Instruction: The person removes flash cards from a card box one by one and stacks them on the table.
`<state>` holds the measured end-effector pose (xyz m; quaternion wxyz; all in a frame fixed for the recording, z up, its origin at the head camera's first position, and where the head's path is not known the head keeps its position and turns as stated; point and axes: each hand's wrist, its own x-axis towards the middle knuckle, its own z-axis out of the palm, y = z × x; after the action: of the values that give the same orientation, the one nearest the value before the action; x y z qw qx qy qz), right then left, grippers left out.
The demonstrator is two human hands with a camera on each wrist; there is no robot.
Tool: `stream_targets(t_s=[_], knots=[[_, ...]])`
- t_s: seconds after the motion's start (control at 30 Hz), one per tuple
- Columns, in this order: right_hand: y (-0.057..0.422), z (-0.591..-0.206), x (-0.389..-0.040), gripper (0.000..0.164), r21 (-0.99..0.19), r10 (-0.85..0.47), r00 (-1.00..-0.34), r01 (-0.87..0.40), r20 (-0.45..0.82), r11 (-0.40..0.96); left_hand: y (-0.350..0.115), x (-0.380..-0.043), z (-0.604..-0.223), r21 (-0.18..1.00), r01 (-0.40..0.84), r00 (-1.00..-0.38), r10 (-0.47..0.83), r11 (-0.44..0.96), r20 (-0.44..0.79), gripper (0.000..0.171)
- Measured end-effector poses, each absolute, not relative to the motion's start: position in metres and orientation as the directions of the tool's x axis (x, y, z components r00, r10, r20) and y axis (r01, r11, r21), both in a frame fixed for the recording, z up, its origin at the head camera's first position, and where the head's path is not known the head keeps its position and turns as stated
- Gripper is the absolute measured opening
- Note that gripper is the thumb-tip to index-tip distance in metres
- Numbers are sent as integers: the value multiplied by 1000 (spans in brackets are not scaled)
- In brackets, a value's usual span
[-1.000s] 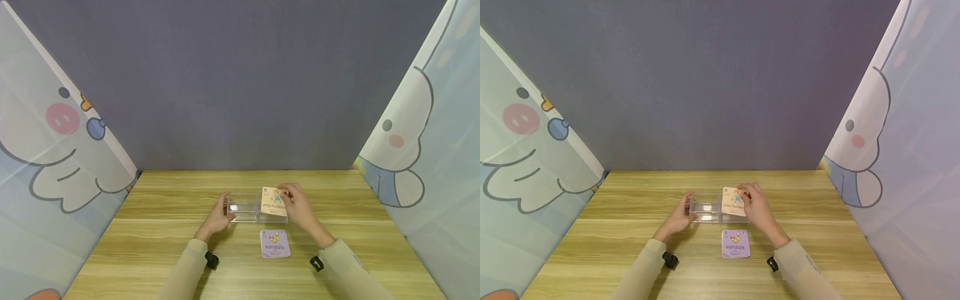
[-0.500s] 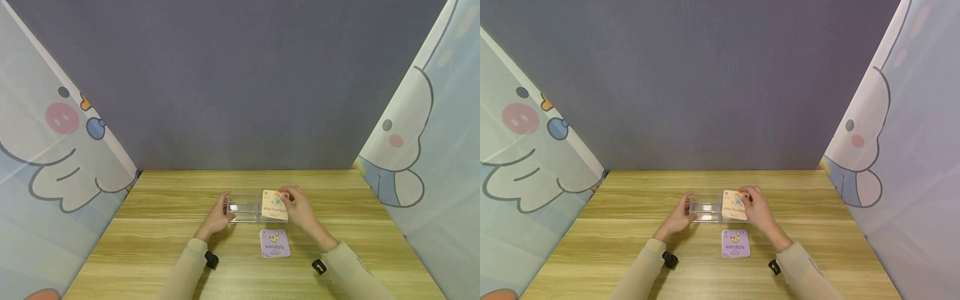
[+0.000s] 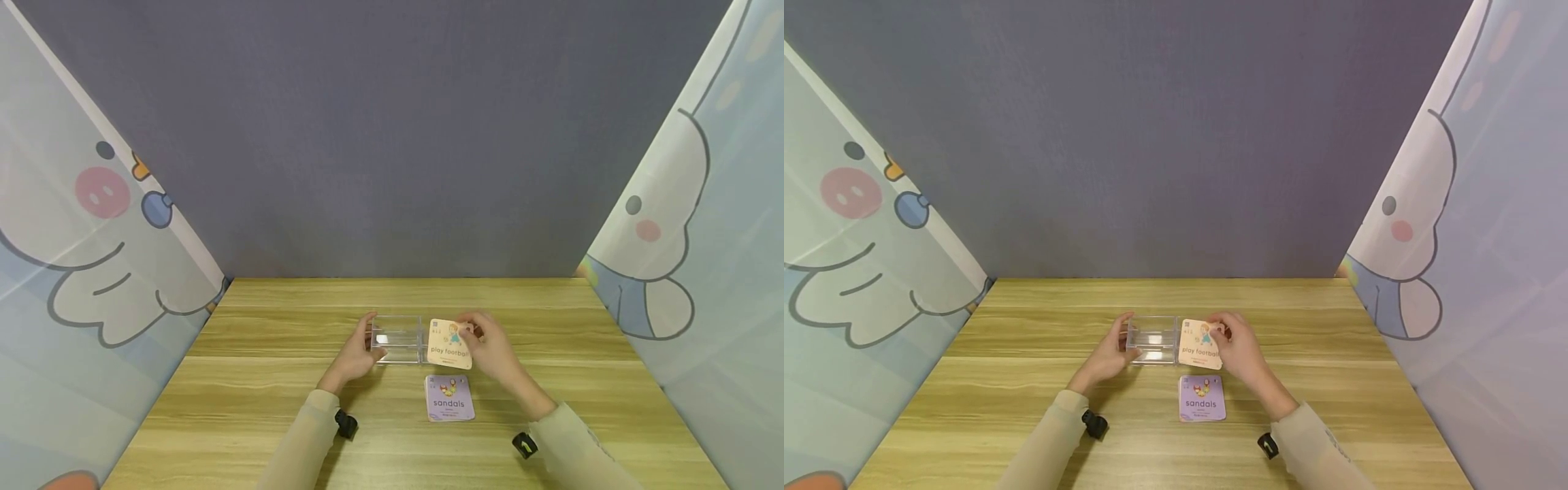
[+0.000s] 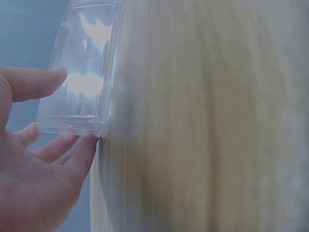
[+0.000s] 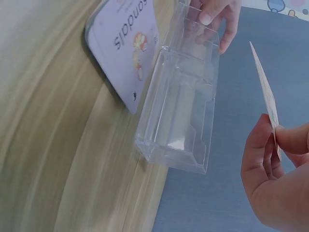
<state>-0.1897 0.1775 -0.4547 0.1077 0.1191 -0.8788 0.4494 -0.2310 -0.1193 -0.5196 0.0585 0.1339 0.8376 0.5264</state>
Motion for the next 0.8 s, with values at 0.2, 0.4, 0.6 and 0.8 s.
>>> stream_targets(t_s=[0.2, 0.4, 0.6, 0.8], knots=[[180, -458, -184, 25, -743, -128, -944, -319, 304, 589, -120, -232, -521, 896, 163, -958, 285, 412, 43, 84], [181, -461, -181, 25, -748, -129, -948, -309, 291, 588, -120, -232, -521, 899, 166, -956, 290, 406, 46, 84], [182, -461, -178, 26, -777, -128, -961, -273, 244, 567, -120, -231, -520, 901, 166, -956, 290, 400, 47, 84], [184, -464, -175, 26, -794, -124, -972, -233, 198, 562, -120, -231, -521, 902, 165, -956, 290, 399, 47, 83]])
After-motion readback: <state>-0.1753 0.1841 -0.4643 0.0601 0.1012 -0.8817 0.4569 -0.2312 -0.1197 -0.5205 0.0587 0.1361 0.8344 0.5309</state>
